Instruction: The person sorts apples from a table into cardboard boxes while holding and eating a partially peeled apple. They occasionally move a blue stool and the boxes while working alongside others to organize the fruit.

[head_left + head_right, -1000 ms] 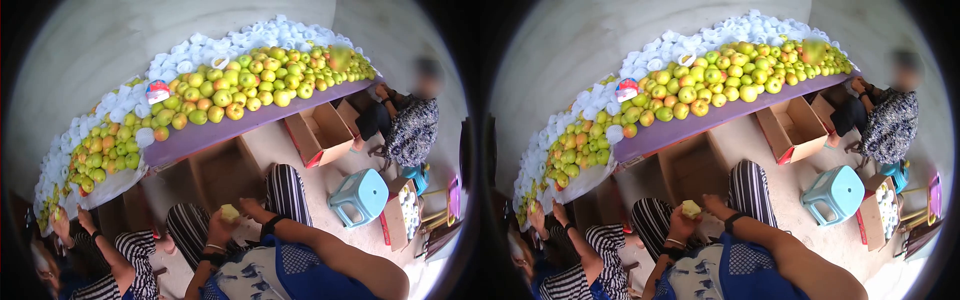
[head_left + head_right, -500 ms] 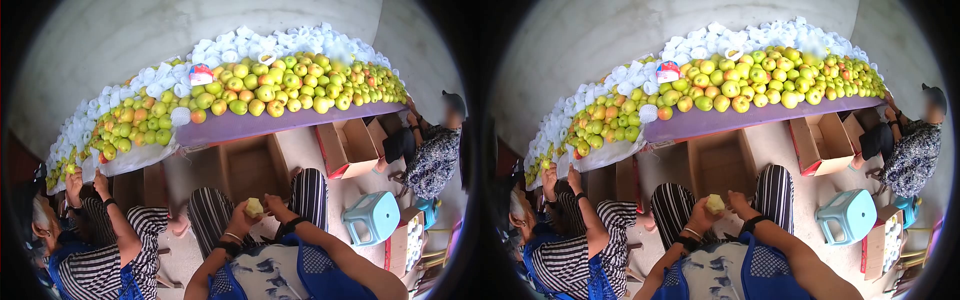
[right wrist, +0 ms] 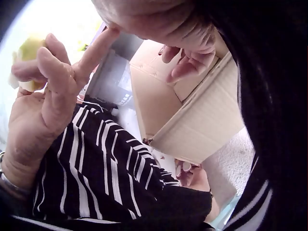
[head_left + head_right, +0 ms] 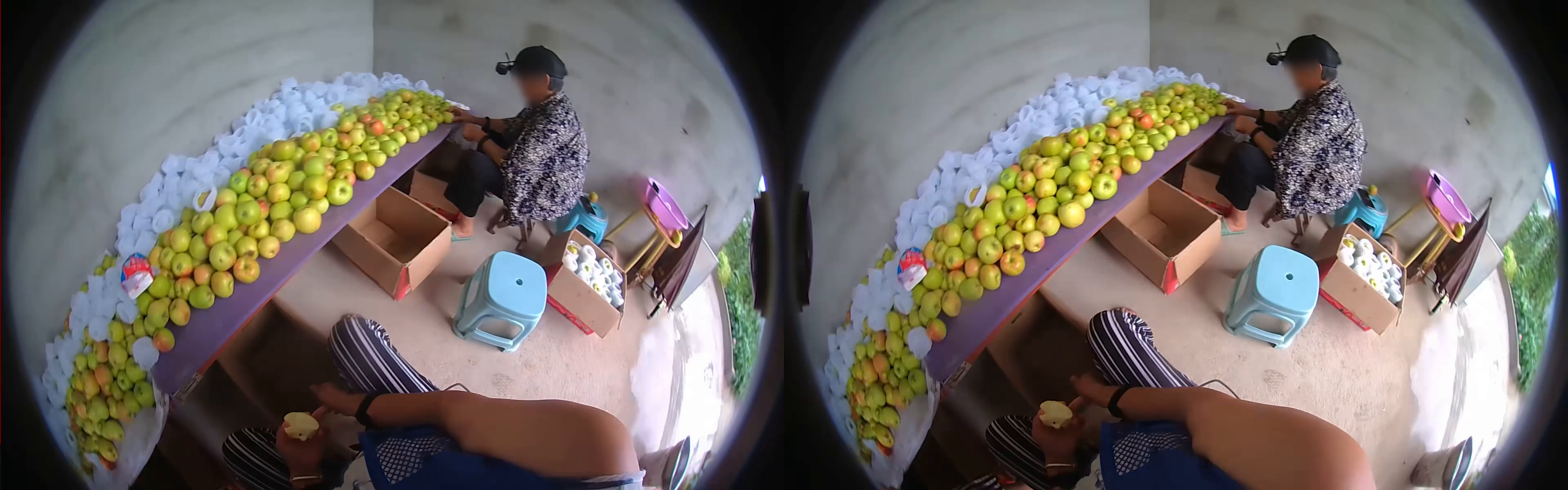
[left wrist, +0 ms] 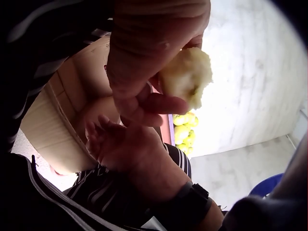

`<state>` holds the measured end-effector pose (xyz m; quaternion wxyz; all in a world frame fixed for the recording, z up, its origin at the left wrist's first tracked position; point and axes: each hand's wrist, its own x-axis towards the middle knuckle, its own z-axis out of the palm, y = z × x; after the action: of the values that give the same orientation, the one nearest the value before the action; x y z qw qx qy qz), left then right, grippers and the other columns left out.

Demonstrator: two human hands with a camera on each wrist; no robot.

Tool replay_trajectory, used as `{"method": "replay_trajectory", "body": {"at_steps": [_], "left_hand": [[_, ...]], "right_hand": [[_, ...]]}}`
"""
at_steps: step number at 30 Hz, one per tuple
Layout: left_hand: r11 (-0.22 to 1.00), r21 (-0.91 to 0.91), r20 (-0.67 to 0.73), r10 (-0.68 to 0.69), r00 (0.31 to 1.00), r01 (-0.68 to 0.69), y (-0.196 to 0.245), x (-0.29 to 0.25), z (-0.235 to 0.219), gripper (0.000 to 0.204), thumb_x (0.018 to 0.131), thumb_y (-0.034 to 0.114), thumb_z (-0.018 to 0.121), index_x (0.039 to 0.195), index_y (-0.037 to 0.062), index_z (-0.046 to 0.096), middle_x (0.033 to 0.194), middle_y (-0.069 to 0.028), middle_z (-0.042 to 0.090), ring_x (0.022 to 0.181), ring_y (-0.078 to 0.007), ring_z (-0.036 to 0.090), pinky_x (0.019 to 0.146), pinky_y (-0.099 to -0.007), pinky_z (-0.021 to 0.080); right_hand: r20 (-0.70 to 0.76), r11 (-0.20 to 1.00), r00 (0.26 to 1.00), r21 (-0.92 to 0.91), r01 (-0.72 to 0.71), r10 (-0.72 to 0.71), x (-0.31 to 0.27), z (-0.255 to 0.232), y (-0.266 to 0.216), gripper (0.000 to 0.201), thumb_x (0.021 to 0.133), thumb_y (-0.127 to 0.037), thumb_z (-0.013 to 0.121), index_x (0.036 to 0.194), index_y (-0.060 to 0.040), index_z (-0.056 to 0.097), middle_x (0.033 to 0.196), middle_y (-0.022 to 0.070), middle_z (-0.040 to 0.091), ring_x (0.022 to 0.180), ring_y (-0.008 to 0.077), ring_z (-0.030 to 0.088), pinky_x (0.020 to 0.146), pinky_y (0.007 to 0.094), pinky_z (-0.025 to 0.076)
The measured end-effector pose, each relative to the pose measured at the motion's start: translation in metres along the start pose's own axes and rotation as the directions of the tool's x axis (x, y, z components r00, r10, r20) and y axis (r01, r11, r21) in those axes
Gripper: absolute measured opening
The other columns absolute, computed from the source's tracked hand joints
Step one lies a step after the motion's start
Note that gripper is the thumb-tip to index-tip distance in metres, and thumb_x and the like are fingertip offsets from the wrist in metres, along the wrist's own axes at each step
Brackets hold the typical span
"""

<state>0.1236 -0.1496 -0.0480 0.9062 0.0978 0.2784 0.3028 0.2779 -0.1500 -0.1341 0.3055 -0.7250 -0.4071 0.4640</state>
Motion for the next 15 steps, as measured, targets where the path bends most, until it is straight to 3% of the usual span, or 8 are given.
{"method": "replay_trajectory", "body": {"at_steps": [2,4,7,10,12,14,15], "left_hand": [[1.000,-0.027,-0.018,0.006,1.000,-0.007,-0.001,0.001,0.004,0.035,0.082,0.034,0.045,0.095,0.0043,0.058,0.092,-0.0146,0.061,0.084,-0.0333,0.057,0.066,-0.0409,0.046],[0.998,-0.065,-0.063,0.021,0.998,-0.025,0.001,0.006,-0.014,0.032,0.084,0.032,0.046,0.096,0.0052,0.058,0.093,-0.0131,0.062,0.087,-0.0302,0.058,0.069,-0.0398,0.047],[0.990,-0.138,0.000,0.041,0.999,-0.041,0.000,0.013,-0.028,0.030,0.088,0.031,0.046,0.100,0.0062,0.057,0.096,-0.0113,0.062,0.091,-0.0254,0.058,0.075,-0.0398,0.047],[0.993,-0.097,-0.033,0.070,0.997,-0.073,-0.002,0.015,-0.031,0.029,0.089,0.029,0.046,0.103,0.0060,0.055,0.098,-0.0107,0.061,0.093,-0.0253,0.057,0.080,-0.0413,0.047],[0.991,-0.106,-0.012,0.077,0.997,-0.077,-0.002,0.012,-0.028,0.028,0.089,0.027,0.048,0.105,0.0045,0.053,0.101,-0.0105,0.060,0.093,-0.0256,0.057,0.083,-0.0425,0.046],[0.992,-0.101,-0.005,0.076,0.997,-0.077,-0.003,0.010,-0.024,0.028,0.089,0.026,0.049,0.106,0.0035,0.053,0.101,-0.0105,0.059,0.094,-0.0258,0.056,0.085,-0.0431,0.046],[0.993,-0.089,-0.008,0.074,0.997,-0.075,-0.004,0.008,-0.023,0.028,0.089,0.026,0.049,0.106,0.0032,0.053,0.101,-0.0106,0.059,0.094,-0.0258,0.056,0.086,-0.0430,0.046]], "right_hand": [[0.023,0.987,0.996,-0.131,0.089,-0.087,0.021,0.005,0.018,0.044,0.094,-0.033,0.030,0.098,0.0035,0.054,0.081,0.0218,0.057,0.065,0.0305,0.060,0.054,0.0443,0.050],[0.101,0.993,0.995,-0.116,0.037,-0.026,0.029,0.014,0.019,0.038,0.094,-0.028,0.031,0.106,0.0026,0.051,0.085,0.0232,0.057,0.073,0.0317,0.060,0.059,0.0455,0.049],[0.147,0.991,0.988,-0.133,-0.021,0.041,0.014,0.006,0.004,0.036,0.094,-0.025,0.031,0.109,0.0020,0.050,0.085,0.0233,0.057,0.075,0.0333,0.060,0.063,0.0455,0.049],[0.153,0.994,0.983,-0.032,0.105,-0.099,0.000,-0.002,0.001,0.037,0.094,-0.027,0.034,0.108,0.0032,0.049,0.082,0.0238,0.057,0.073,0.0343,0.060,0.062,0.0443,0.049],[0.112,0.966,0.969,-0.112,0.234,-0.222,0.001,0.000,0.009,0.041,0.093,-0.031,0.036,0.105,0.0047,0.050,0.081,0.0231,0.057,0.069,0.0331,0.060,0.056,0.0432,0.049],[0.064,0.991,0.990,-0.033,0.127,-0.125,0.005,0.007,0.012,0.042,0.093,-0.033,0.035,0.101,0.0037,0.053,0.075,0.0201,0.057,0.063,0.0301,0.060,0.051,0.0410,0.049],[0.052,0.995,0.998,0.093,-0.043,0.038,0.008,0.010,0.009,0.042,0.093,-0.033,0.032,0.098,0.0021,0.055,0.070,0.0174,0.056,0.059,0.0277,0.060,0.049,0.0393,0.049]]}}
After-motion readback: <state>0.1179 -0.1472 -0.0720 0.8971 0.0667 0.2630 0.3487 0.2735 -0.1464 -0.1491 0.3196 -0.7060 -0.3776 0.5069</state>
